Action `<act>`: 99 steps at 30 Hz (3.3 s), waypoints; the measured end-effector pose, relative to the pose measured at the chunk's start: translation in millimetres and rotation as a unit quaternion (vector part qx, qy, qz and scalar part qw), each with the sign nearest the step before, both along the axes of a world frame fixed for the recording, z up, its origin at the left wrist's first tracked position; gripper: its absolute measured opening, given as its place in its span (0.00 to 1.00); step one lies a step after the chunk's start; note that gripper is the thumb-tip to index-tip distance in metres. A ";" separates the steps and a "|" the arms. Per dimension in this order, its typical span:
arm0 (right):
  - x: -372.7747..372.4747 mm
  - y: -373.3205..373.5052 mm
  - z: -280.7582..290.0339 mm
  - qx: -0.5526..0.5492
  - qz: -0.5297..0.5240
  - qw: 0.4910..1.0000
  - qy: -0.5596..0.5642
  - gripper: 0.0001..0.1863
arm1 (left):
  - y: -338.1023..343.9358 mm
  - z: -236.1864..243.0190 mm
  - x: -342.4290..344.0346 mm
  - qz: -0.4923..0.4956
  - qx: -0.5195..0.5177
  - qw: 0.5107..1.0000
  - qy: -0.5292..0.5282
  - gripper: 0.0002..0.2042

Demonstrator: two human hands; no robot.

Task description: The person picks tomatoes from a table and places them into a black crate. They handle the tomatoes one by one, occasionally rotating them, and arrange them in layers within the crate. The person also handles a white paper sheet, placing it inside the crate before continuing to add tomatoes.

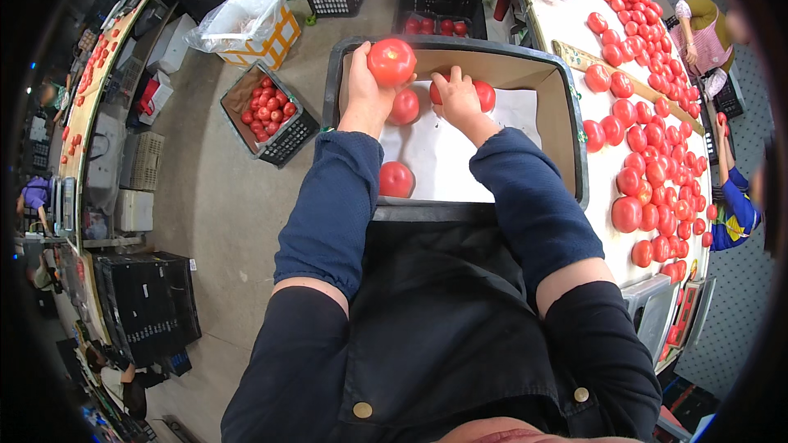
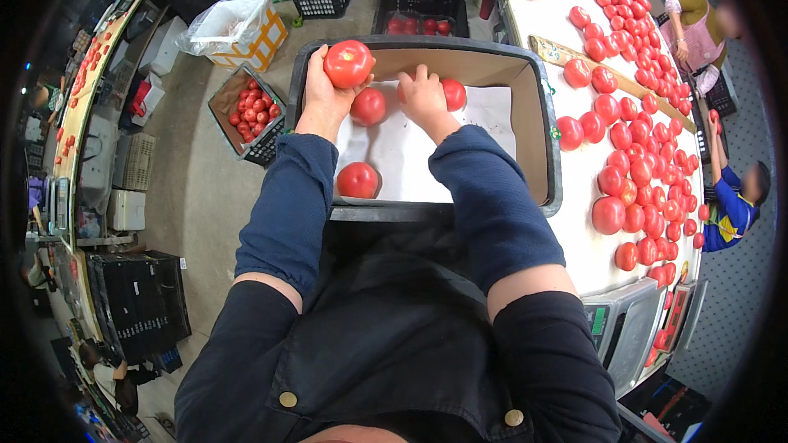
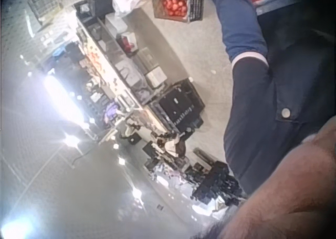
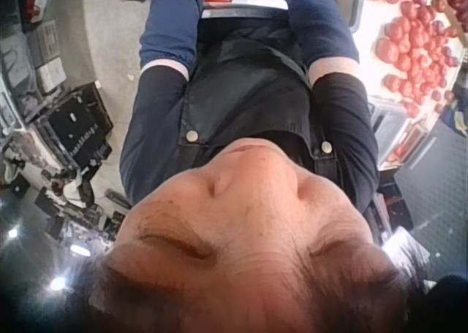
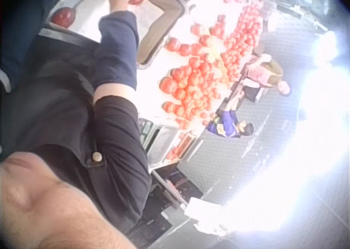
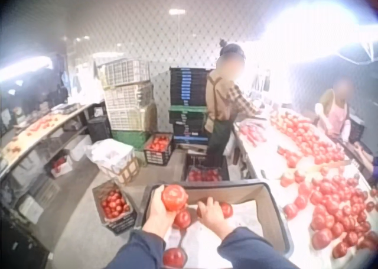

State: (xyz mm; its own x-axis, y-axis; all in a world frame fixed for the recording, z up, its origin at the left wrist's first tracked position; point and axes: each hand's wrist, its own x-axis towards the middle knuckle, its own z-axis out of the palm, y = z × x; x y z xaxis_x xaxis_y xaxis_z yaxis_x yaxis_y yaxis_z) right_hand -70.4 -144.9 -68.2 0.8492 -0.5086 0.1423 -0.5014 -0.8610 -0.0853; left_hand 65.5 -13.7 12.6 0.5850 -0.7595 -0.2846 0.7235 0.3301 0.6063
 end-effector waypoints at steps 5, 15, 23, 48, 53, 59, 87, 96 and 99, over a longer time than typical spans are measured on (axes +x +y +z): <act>-25.0 -7.9 43.7 0.677 -0.108 0.676 -0.270 0.28 | -2.6 -1.6 -2.2 0.018 0.014 1.000 0.008 0.24; -61.8 13.3 81.0 0.872 -0.068 0.356 -0.328 0.27 | -4.0 -4.8 -12.3 -0.039 0.013 0.999 -0.032 0.21; -62.4 19.6 83.6 0.855 -0.069 0.397 -0.325 0.29 | -8.7 -6.8 -15.1 -0.091 -0.034 0.991 -0.090 0.16; -61.5 17.3 84.5 0.834 -0.133 0.447 -0.296 0.27 | -6.5 -4.4 -20.7 -0.068 0.126 0.963 -0.228 0.15; -67.6 27.0 86.9 0.882 -0.022 0.427 -0.200 0.35 | -11.0 -6.6 -31.1 -0.117 0.007 0.975 -0.191 0.15; -67.2 31.8 69.2 0.905 -0.053 0.355 -0.227 0.41 | -12.4 -8.8 -40.1 -0.125 -0.014 0.915 -0.382 0.22; -90.7 -114.2 152.5 0.635 -0.009 0.749 -0.189 0.23 | -10.6 -14.0 -6.2 0.168 0.123 0.952 -0.223 0.12; 51.8 45.0 -2.4 0.065 0.266 0.955 -0.113 0.31 | -20.0 -18.6 -2.1 0.256 0.129 0.936 -0.203 0.11; 52.8 59.1 -17.9 0.108 0.199 0.961 -0.159 0.32 | -24.5 -37.1 2.8 0.274 0.100 0.933 -0.211 0.13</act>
